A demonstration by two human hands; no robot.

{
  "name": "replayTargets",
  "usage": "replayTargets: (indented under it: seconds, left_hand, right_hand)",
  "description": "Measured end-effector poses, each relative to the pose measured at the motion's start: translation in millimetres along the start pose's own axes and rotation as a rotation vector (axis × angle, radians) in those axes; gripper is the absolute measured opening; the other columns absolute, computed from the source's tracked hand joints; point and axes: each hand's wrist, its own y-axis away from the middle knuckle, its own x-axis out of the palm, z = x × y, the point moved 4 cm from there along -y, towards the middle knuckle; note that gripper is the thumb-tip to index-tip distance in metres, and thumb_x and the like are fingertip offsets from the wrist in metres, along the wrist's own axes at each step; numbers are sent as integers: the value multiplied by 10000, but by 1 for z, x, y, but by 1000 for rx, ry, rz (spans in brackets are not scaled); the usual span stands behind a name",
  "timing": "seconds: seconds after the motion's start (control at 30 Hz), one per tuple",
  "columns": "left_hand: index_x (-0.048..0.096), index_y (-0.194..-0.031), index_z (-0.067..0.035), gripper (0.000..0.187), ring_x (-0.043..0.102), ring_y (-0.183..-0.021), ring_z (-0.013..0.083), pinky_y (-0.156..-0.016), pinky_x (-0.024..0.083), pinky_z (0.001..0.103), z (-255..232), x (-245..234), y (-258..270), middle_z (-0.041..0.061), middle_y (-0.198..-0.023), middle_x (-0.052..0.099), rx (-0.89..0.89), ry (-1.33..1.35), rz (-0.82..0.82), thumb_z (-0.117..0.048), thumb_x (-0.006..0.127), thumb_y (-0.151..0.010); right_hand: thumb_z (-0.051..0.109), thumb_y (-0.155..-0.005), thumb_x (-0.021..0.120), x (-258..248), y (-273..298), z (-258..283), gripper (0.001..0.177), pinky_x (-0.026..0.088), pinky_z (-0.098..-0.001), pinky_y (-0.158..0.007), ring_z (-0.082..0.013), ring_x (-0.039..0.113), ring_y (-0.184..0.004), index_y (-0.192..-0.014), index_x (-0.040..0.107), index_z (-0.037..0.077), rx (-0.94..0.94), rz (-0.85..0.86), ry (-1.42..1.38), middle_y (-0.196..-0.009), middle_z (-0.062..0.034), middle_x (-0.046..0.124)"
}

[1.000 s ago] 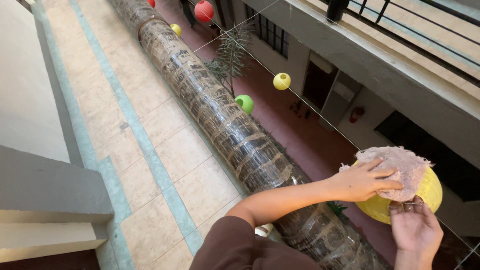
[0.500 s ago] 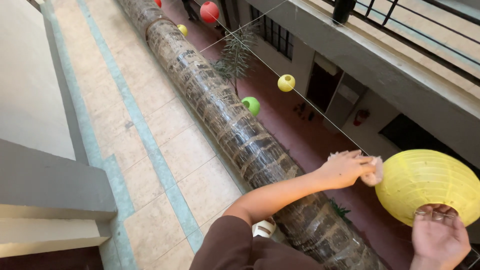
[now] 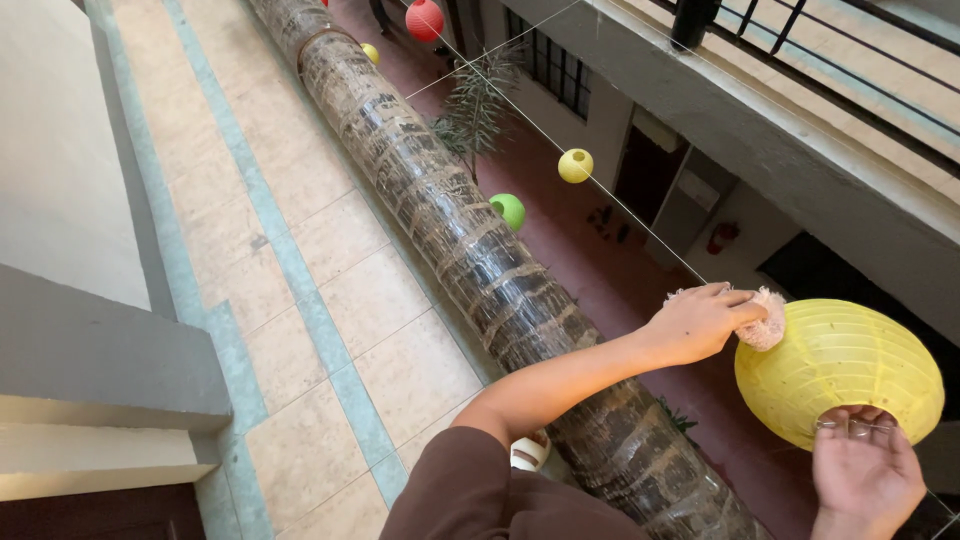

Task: Clean hanging paper lanterns using a cloth.

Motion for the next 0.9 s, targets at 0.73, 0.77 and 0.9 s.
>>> replayTargets:
  seconds: [0.73,0.77,0.9]
  left_hand:
    - [599,-1365,-184,428,673,-1122,320,-964,577,397,-3,13,-13,102,-1333,660,-78,127,-93,-64,603,-955]
    - [599,-1365,-184,428,673,-1122,320,-964,577,397,-13,26,-14,102,-1333,660,-82,129,-92,-64,603,-955]
    - [534,-1438,-229,526,586,-1317,324,-1159,469,426,-39,54,-18,67,-1404,610,79,140,-135,-72,585,-938]
  right_hand:
    - [84,-1126,563,-15,-14,-16,84,463,-353,-1103,-210,566,-1123,-1187,596,37,62,39,133,-1175,-98,617]
    - [84,-1126,563,-18,-14,-14,84,463,-353,-1103,-210,566,-1123,-1187,596,37,64,36,136,-1175,-98,617]
    - [101,-1043,581,-1,-14,-37,264,471,-392,-1129,-245,602,-1205,-1298,604,37,124,92,268,-1265,-85,653]
